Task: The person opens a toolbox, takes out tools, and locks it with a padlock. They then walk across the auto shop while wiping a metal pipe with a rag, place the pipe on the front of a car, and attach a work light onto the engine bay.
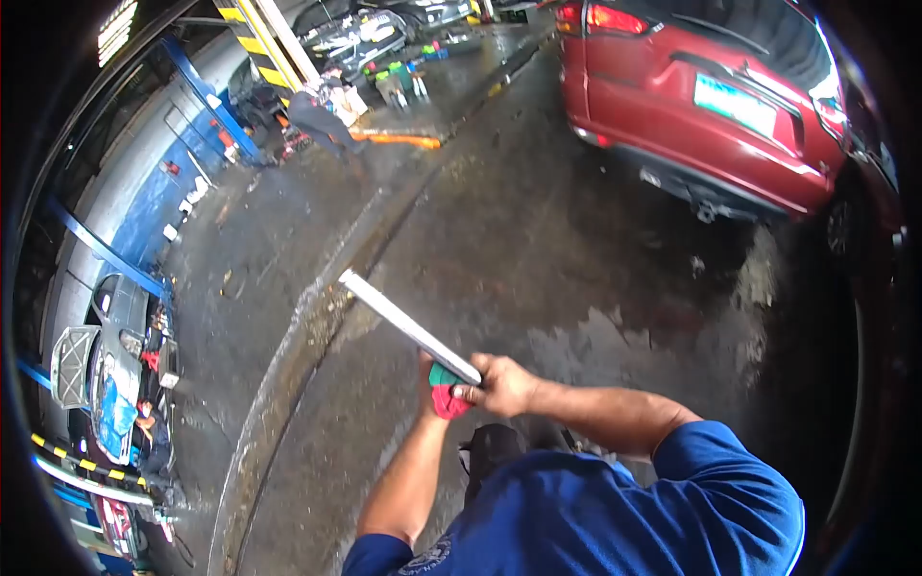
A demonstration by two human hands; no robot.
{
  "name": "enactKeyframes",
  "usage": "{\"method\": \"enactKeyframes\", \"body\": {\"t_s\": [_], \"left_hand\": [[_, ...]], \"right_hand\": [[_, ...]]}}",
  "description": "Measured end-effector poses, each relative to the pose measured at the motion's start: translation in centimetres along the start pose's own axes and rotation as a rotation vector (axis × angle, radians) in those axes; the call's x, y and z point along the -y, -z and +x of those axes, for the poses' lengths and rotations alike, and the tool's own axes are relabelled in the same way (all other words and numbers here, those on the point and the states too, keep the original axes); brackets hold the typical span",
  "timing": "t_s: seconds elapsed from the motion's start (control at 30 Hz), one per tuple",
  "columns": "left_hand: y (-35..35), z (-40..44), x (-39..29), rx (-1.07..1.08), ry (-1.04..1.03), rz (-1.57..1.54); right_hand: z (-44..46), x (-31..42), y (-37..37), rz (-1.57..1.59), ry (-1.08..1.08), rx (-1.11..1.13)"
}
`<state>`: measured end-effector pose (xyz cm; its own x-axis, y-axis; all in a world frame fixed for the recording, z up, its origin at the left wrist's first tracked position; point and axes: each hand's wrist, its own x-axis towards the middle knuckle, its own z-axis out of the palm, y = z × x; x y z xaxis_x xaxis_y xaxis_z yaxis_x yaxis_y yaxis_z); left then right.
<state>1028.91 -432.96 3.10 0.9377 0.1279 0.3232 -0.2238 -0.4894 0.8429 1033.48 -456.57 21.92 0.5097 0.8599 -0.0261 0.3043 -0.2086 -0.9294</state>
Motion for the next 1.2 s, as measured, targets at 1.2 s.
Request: {"method": "enactKeyframes", "body": {"t_s": [1.2], "left_hand": [[8.1,122.7,32.3,-0.373,-0.332,0.400]], "right_hand": [[102.1,-26.5,73.4,0.244,-0.033,-0.504]]}}
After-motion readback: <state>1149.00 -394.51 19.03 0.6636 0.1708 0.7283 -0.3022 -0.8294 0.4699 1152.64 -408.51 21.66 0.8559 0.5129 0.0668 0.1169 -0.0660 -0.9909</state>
